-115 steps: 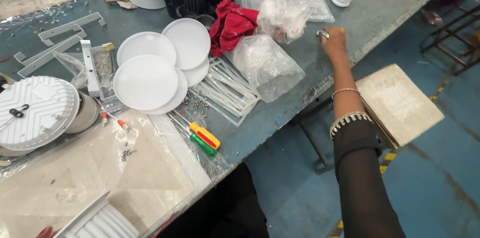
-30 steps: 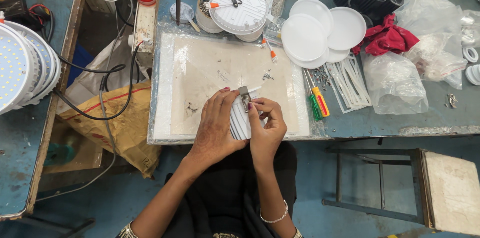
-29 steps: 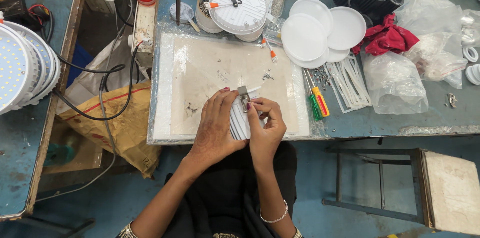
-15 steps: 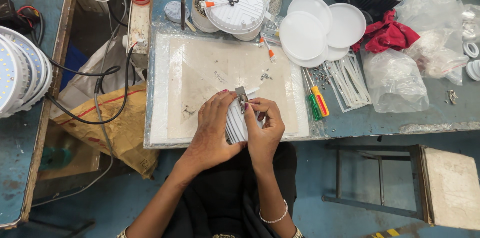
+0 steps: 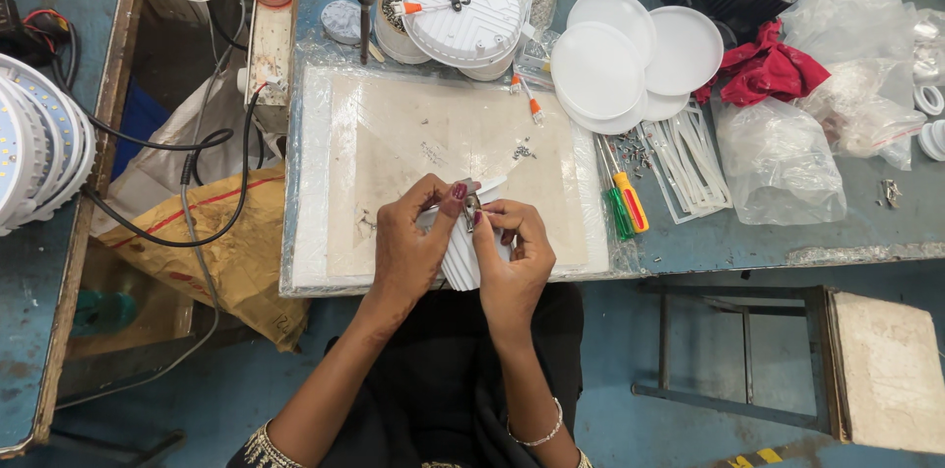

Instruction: The person assembles an LED light fixture by connecting wires to a driver, securing components with a screwdriver, and attaching a reflector and cover. They handle the housing, wires, and tools throughout the process.

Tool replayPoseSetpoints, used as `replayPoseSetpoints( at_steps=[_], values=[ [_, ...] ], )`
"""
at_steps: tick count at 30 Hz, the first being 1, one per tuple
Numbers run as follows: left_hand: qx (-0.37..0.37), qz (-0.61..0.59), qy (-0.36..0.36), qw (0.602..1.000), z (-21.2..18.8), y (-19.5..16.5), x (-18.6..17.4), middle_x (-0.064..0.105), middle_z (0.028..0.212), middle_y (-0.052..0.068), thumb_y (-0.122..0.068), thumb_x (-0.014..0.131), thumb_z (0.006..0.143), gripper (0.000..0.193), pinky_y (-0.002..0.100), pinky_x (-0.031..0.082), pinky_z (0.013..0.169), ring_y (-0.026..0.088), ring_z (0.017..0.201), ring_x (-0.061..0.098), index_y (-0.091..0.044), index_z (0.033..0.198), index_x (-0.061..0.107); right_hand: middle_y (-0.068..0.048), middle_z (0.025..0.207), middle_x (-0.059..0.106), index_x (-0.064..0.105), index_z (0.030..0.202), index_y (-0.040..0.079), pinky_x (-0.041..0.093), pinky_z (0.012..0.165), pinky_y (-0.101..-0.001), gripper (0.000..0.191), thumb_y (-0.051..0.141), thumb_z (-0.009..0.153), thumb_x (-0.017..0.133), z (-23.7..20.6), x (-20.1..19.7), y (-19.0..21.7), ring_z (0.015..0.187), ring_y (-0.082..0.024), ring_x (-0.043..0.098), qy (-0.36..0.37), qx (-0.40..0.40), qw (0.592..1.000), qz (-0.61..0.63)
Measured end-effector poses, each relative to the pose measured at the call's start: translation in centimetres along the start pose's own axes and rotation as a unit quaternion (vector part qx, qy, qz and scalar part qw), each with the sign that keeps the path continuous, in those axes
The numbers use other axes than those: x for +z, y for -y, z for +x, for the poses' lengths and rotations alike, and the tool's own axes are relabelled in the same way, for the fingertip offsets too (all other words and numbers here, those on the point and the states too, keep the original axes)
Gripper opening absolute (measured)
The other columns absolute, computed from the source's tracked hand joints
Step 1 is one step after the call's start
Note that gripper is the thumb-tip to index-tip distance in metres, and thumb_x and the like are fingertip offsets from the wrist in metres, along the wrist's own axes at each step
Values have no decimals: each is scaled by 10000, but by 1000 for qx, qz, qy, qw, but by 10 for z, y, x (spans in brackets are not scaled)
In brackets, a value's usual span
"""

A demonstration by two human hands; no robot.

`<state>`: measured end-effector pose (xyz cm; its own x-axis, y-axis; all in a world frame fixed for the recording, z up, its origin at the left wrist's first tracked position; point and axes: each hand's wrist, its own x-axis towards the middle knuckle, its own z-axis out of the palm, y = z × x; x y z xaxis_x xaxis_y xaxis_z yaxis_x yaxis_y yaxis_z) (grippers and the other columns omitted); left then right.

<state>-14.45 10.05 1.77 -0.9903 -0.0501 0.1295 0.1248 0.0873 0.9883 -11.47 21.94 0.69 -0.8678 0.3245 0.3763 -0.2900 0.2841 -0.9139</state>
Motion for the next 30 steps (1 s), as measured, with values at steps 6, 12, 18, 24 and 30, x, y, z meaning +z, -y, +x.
replayPoseSetpoints(
  at_steps=[6,12,18,24,30],
  values=[
    [-17,-8,-9,1000,5,3,4,815,894,91,-296,691,958,285,298,587,789,151,912,789,-23,877,685,-31,1016,689,672,896,-1,436,755,-229,57,-14,916,724,2,-3,-2,847,-76,548,17,7,1000,10],
    [0,-24,0,1000,5,9,5,807,947,83,-260,700,957,260,288,582,841,146,986,774,-27,1063,742,-40,1049,678,684,946,-14,434,769,-217,42,-32,926,716,7,-8,-9,875,-71,547,46,10,997,57],
    [-10,-35,5,999,7,9,5,804,893,72,-239,705,959,241,264,571,798,112,908,755,-20,1030,775,-49,1046,681,685,943,-16,428,751,-210,51,-40,926,727,8,-11,-14,851,-66,531,51,30,996,71],
    [-72,-59,7,996,7,5,5,779,779,66,-279,685,966,282,227,535,632,64,711,680,-21,991,794,-77,1071,690,683,957,-32,468,791,-212,30,-29,953,713,9,-15,-19,888,-75,579,69,42,991,109],
    [-53,-76,-6,996,7,0,9,776,772,42,-277,682,972,295,210,520,620,46,698,666,-4,979,793,-98,1108,704,685,1011,-44,534,878,-237,58,-13,962,693,14,-22,-23,976,-112,658,86,82,981,154]
  ],
)
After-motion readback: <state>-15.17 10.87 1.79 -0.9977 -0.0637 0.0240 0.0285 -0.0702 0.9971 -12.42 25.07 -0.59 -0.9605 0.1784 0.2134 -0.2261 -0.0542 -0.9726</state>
